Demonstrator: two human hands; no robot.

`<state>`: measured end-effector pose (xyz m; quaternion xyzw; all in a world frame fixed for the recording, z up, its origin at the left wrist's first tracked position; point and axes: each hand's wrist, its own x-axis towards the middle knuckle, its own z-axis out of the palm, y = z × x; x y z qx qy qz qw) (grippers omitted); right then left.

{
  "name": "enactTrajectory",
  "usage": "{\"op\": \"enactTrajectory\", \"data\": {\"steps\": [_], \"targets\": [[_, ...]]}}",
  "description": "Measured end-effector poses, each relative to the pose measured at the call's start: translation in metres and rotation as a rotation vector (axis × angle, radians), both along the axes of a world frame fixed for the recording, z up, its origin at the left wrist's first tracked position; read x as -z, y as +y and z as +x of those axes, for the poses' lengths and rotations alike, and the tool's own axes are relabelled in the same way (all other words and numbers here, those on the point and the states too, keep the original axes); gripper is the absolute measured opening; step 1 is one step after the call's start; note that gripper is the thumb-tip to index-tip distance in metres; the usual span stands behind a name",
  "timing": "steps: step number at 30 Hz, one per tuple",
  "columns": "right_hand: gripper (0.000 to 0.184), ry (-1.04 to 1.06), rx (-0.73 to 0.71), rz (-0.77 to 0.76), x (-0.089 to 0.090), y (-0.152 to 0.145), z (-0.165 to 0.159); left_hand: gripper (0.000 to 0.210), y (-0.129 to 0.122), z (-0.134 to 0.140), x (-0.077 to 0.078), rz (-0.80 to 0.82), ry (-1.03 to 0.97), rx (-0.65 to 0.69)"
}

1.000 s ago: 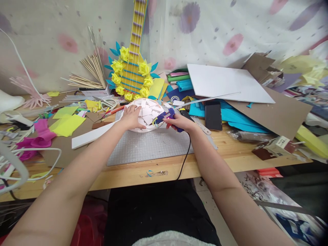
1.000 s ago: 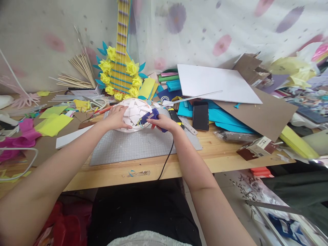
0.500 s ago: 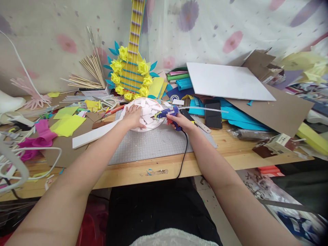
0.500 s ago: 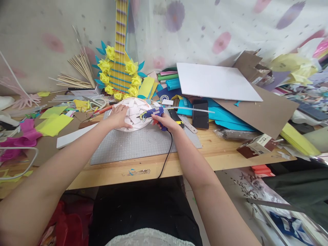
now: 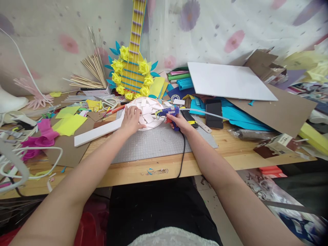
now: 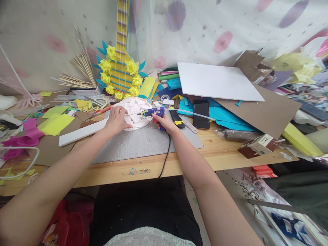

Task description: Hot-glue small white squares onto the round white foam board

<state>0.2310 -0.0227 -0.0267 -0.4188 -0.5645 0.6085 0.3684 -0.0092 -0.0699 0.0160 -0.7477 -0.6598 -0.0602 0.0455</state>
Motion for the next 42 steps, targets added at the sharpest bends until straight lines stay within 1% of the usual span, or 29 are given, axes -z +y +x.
{"op": "enactTrajectory", "data": {"steps": [3, 5, 7, 11, 15, 19, 23, 26, 30, 34, 39, 42], "targets": [[0.053, -0.020, -0.003, 0.002, -0.001, -0.001, -0.001, 0.041, -0.008, 0.000, 0.004, 0.017, 0.031, -0.008], [0.053, -0.029, 0.000, 0.003, -0.001, -0.001, -0.001, 0.033, -0.009, 0.002, 0.003, -0.017, 0.068, 0.012], [0.053, -0.025, -0.002, 0.001, -0.001, -0.001, -0.001, 0.030, -0.006, 0.003, 0.001, -0.065, 0.095, 0.039], [0.050, -0.005, -0.003, 0.009, 0.000, -0.001, -0.001, 0.032, 0.002, 0.003, -0.004, -0.171, 0.080, 0.047], [0.052, -0.013, 0.013, 0.008, 0.001, -0.001, -0.001, 0.035, 0.007, 0.001, -0.004, -0.244, 0.069, 0.059], [0.052, -0.030, 0.015, 0.007, 0.001, -0.002, -0.002, 0.039, 0.008, 0.001, 0.001, -0.230, 0.118, 0.074], [0.048, -0.037, 0.012, 0.006, 0.000, -0.002, -0.003, 0.037, 0.008, 0.000, 0.002, -0.240, 0.091, 0.085], [0.046, -0.028, 0.001, 0.007, 0.000, -0.002, -0.002, 0.038, 0.009, 0.000, 0.001, -0.258, 0.081, 0.079], [0.045, -0.004, -0.001, 0.011, 0.002, -0.002, -0.002, 0.041, 0.009, 0.004, -0.001, -0.252, 0.138, 0.068], [0.048, -0.022, 0.018, 0.008, 0.002, -0.001, -0.003, 0.043, 0.007, 0.007, -0.003, -0.257, 0.158, 0.073], [0.044, -0.017, 0.054, 0.019, 0.003, -0.001, -0.004, 0.043, 0.006, 0.007, -0.005, -0.276, 0.150, 0.043], [0.046, -0.015, 0.062, 0.017, 0.004, -0.001, -0.004, 0.044, 0.006, 0.010, -0.008, -0.291, 0.171, 0.040]]}}
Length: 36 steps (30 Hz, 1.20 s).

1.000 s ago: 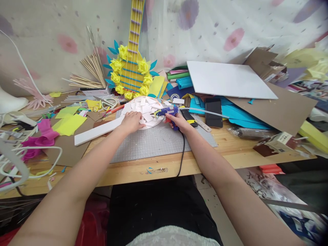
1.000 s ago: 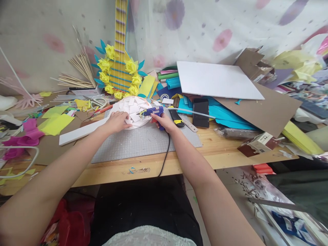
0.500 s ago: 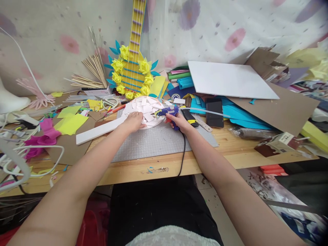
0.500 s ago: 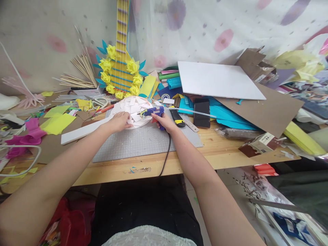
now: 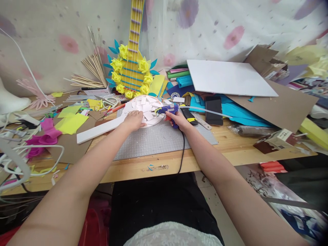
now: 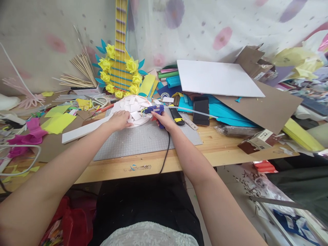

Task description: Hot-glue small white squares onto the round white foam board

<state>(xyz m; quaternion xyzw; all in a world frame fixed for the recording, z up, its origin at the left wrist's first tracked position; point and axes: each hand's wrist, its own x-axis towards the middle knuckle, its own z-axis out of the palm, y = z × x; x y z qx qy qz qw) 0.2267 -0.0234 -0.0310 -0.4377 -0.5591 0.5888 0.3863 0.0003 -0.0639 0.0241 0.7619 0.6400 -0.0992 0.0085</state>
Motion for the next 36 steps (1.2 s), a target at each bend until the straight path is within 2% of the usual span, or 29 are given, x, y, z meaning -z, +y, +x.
{"op": "enactTrajectory", "data": {"steps": [6, 16, 36], "targets": [[0.048, 0.022, 0.007, 0.009, 0.004, 0.003, 0.000, 0.046, 0.000, 0.007, -0.010, -0.073, 0.058, -0.037], [0.047, 0.022, 0.008, -0.009, 0.006, 0.003, 0.001, 0.049, 0.010, 0.003, -0.002, -0.088, 0.036, -0.061], [0.046, 0.004, 0.002, -0.003, 0.004, 0.003, 0.001, 0.059, 0.008, 0.011, -0.013, -0.152, 0.139, -0.035]]}}
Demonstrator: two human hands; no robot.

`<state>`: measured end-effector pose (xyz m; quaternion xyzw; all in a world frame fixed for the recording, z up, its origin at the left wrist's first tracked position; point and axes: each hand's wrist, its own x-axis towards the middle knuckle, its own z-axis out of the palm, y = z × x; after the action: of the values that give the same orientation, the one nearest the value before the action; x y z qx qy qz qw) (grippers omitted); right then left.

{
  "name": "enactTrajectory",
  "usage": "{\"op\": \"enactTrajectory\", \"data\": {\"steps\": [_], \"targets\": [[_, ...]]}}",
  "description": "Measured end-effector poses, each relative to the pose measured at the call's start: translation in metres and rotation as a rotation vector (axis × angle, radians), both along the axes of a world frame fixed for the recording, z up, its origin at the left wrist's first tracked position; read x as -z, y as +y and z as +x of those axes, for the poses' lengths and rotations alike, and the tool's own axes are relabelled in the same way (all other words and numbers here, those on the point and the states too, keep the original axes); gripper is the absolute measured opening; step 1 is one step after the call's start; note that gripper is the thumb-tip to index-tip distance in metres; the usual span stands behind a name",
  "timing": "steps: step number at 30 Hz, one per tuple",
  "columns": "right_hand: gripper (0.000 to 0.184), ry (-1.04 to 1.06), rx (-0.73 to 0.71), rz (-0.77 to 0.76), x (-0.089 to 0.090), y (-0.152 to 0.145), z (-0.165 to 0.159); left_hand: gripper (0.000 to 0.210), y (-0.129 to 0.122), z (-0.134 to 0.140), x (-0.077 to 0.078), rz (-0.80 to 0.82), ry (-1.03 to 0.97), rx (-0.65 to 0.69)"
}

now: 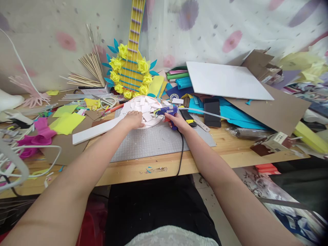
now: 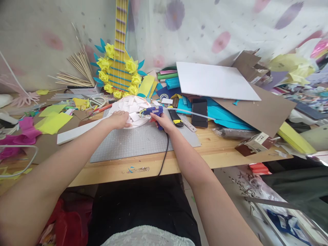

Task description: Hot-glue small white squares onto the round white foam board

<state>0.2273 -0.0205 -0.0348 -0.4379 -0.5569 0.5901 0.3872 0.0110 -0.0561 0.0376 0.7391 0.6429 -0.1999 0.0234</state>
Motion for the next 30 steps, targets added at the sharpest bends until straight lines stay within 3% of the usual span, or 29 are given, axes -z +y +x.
{"op": "enactTrajectory", "data": {"steps": [11, 30], "targets": [[0.047, -0.006, -0.001, -0.009, 0.000, 0.000, 0.000, 0.057, -0.003, -0.002, 0.002, 0.034, -0.040, 0.012], [0.043, 0.042, 0.016, 0.003, -0.002, -0.002, 0.000, 0.068, 0.013, 0.004, 0.007, 0.018, 0.017, -0.055]]}}
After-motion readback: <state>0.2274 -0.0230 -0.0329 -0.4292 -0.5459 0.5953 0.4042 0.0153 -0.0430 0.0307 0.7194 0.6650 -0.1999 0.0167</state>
